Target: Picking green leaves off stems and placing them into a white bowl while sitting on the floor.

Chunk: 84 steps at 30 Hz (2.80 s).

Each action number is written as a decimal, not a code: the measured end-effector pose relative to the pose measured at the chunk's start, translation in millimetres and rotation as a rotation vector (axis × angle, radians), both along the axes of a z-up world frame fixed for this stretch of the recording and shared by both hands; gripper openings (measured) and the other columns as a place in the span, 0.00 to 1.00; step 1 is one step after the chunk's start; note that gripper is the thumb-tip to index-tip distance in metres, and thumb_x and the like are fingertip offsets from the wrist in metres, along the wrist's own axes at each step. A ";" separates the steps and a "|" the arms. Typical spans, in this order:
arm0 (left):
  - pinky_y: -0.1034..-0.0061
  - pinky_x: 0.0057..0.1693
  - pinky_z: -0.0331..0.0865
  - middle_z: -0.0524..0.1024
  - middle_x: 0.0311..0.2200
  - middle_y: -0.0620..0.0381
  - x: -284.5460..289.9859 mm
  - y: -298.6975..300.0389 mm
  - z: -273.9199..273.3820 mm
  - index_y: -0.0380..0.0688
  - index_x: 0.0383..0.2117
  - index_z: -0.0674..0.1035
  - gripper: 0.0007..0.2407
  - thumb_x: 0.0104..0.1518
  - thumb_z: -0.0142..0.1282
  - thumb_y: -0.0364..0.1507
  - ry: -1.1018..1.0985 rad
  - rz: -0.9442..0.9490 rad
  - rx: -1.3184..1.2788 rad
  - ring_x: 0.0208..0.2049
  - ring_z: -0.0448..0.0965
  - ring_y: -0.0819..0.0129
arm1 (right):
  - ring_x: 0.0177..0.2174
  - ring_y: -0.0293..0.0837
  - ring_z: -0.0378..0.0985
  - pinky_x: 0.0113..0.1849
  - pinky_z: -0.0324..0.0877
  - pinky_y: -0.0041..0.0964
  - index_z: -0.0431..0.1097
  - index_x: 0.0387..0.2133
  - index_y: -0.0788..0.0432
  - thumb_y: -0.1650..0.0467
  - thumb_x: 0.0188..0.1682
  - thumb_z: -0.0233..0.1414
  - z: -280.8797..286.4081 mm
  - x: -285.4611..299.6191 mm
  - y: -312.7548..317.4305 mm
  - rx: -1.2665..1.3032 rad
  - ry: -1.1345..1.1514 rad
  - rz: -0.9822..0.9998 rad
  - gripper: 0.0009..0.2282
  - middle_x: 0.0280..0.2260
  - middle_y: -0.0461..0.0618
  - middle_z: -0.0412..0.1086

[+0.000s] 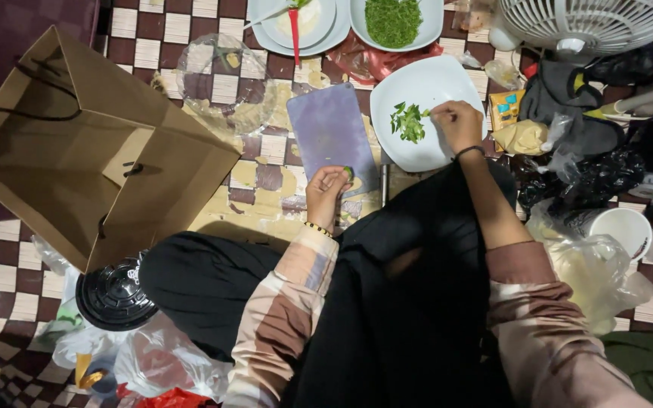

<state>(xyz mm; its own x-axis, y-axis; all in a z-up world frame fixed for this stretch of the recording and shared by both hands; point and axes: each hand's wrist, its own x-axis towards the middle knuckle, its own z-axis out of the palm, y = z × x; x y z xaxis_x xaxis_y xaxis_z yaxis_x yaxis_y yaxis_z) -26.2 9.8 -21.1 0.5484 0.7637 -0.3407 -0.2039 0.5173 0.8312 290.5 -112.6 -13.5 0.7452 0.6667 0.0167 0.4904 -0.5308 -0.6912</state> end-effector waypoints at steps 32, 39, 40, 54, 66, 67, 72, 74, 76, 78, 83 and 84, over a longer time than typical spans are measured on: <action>0.86 0.42 0.78 0.80 0.30 0.61 26.3 -29.7 59.9 0.41 0.37 0.81 0.05 0.58 0.63 0.23 -0.014 0.144 0.114 0.31 0.79 0.82 | 0.28 0.29 0.68 0.31 0.67 0.22 0.77 0.37 0.51 0.62 0.47 0.61 112.9 -210.4 24.5 0.432 0.668 -0.189 0.10 0.24 0.38 0.68; 0.81 0.45 0.80 0.81 0.32 0.57 23.8 -33.4 68.3 0.39 0.38 0.81 0.05 0.58 0.64 0.22 -0.051 0.164 0.125 0.33 0.80 0.79 | 0.27 0.32 0.66 0.32 0.62 0.28 0.76 0.36 0.58 0.65 0.48 0.63 115.7 -230.0 32.0 0.454 0.684 -0.243 0.10 0.24 0.44 0.72; 0.81 0.45 0.80 0.81 0.32 0.57 23.1 -33.9 72.5 0.39 0.38 0.81 0.05 0.58 0.64 0.22 -0.052 0.162 0.125 0.33 0.80 0.79 | 0.27 0.32 0.66 0.32 0.62 0.28 0.76 0.36 0.58 0.65 0.48 0.63 113.1 -229.2 29.4 0.454 0.683 -0.245 0.10 0.24 0.44 0.72; 0.74 0.47 0.81 0.82 0.33 0.47 7.3 -29.1 66.0 0.32 0.41 0.82 0.07 0.58 0.62 0.19 -0.071 0.042 0.114 0.36 0.83 0.70 | 0.25 0.31 0.66 0.29 0.60 0.23 0.73 0.30 0.57 0.74 0.49 0.58 100.0 -224.6 16.9 0.494 0.811 -0.239 0.01 0.24 0.44 0.69; 0.76 0.45 0.81 0.82 0.31 0.51 -4.8 -19.7 33.2 0.35 0.39 0.83 0.06 0.58 0.63 0.22 0.016 0.099 0.144 0.34 0.82 0.73 | 0.38 0.41 0.75 0.41 0.72 0.41 0.75 0.38 0.41 0.70 0.57 0.53 0.6 -43.4 22.0 -0.081 0.047 -0.048 0.06 0.36 0.35 0.71; 0.76 0.45 0.81 0.82 0.31 0.51 -4.9 -18.1 35.1 0.35 0.39 0.83 0.06 0.58 0.63 0.22 0.015 0.098 0.146 0.34 0.82 0.73 | 0.38 0.41 0.75 0.41 0.72 0.41 0.75 0.38 0.41 0.70 0.57 0.53 3.0 -43.1 28.5 -0.080 0.047 -0.049 0.06 0.36 0.35 0.71; 0.77 0.45 0.81 0.82 0.31 0.53 -11.8 -13.6 42.8 0.36 0.39 0.83 0.05 0.59 0.62 0.22 0.059 0.085 0.198 0.33 0.82 0.76 | 0.40 0.47 0.75 0.41 0.75 0.48 0.74 0.38 0.47 0.70 0.51 0.59 9.0 -47.2 51.0 -0.340 -0.269 0.128 0.04 0.34 0.40 0.67; 0.78 0.45 0.81 0.82 0.31 0.53 -13.4 -12.4 40.1 0.36 0.39 0.83 0.05 0.59 0.62 0.22 0.063 0.084 0.194 0.33 0.82 0.76 | 0.39 0.46 0.74 0.39 0.74 0.46 0.72 0.35 0.48 0.71 0.52 0.58 -5.8 -42.5 49.4 -0.355 -0.286 0.132 0.03 0.33 0.39 0.66; 0.78 0.45 0.81 0.82 0.31 0.53 -13.3 -11.1 39.3 0.36 0.39 0.83 0.05 0.59 0.62 0.22 0.065 0.085 0.192 0.34 0.82 0.77 | 0.38 0.45 0.74 0.38 0.74 0.43 0.70 0.32 0.48 0.71 0.53 0.57 -14.2 -38.4 47.3 -0.370 -0.305 0.137 0.04 0.32 0.38 0.64; 0.79 0.45 0.81 0.82 0.31 0.53 -13.0 -11.1 39.5 0.37 0.39 0.82 0.05 0.59 0.62 0.22 0.060 0.093 0.168 0.33 0.82 0.76 | 0.39 0.49 0.74 0.42 0.73 0.49 0.71 0.34 0.48 0.72 0.55 0.54 -17.4 -36.1 43.8 -0.332 -0.138 0.064 0.03 0.32 0.42 0.66; 0.80 0.44 0.81 0.81 0.31 0.53 -4.7 -12.7 40.3 0.36 0.39 0.82 0.05 0.59 0.63 0.22 0.032 0.106 0.152 0.33 0.82 0.75 | 0.40 0.52 0.76 0.44 0.72 0.53 0.72 0.40 0.51 0.71 0.54 0.58 33.4 -46.5 32.1 -0.295 -0.089 -0.027 0.04 0.34 0.46 0.73; 0.80 0.44 0.81 0.81 0.31 0.53 -2.7 -12.5 41.8 0.35 0.39 0.82 0.05 0.59 0.62 0.22 0.029 0.106 0.151 0.33 0.82 0.75 | 0.39 0.52 0.77 0.43 0.71 0.54 0.71 0.39 0.51 0.70 0.53 0.59 42.5 -49.0 30.9 -0.279 -0.070 -0.088 0.05 0.33 0.45 0.74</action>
